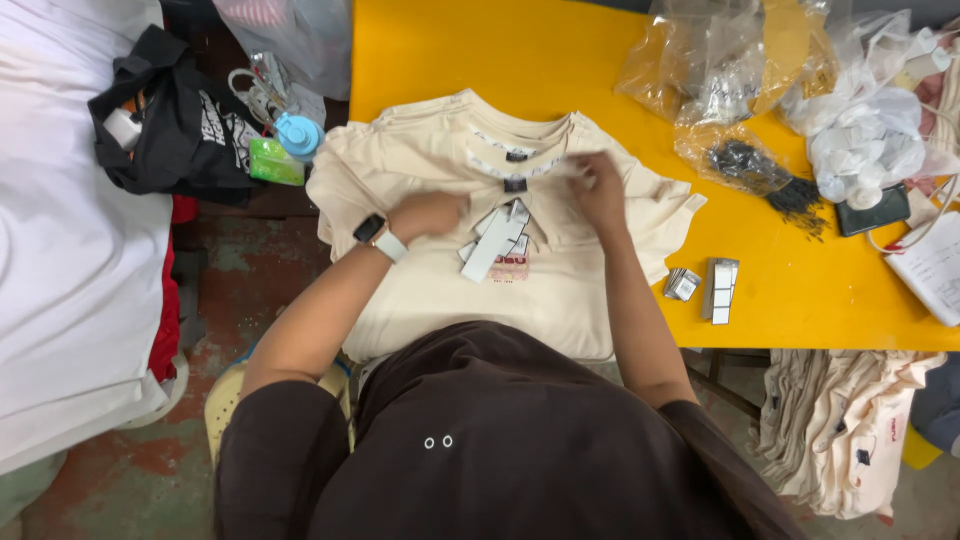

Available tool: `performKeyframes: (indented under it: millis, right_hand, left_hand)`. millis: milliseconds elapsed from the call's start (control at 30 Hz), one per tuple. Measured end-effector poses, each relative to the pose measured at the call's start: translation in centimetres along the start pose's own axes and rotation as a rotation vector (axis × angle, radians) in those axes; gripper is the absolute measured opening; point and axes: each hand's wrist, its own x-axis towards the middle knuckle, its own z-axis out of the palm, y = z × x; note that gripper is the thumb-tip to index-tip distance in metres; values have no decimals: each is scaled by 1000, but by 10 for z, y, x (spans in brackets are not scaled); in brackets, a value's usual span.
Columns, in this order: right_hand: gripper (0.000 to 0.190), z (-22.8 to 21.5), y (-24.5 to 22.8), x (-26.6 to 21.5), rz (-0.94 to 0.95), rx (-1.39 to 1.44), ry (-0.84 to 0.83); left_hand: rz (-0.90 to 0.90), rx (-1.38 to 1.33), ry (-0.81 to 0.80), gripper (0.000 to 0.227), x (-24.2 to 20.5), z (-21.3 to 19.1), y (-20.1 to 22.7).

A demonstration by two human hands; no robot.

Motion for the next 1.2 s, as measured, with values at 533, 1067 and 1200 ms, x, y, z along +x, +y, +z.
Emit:
performKeyframes:
  millis: [533, 1067, 1200]
  right_hand:
    - [26, -59, -30, -73, -185, -132, -475]
    - [49, 39, -55, -125, -233, -325, -172]
    - [57, 21, -27, -118, -240, -546, 169]
  left_hand:
    - [53, 55, 231, 6, -53, 14, -28]
    - [-466, 18, 1060, 34, 142, -86, -164]
    - [223, 257, 1268, 26, 79, -94, -76]
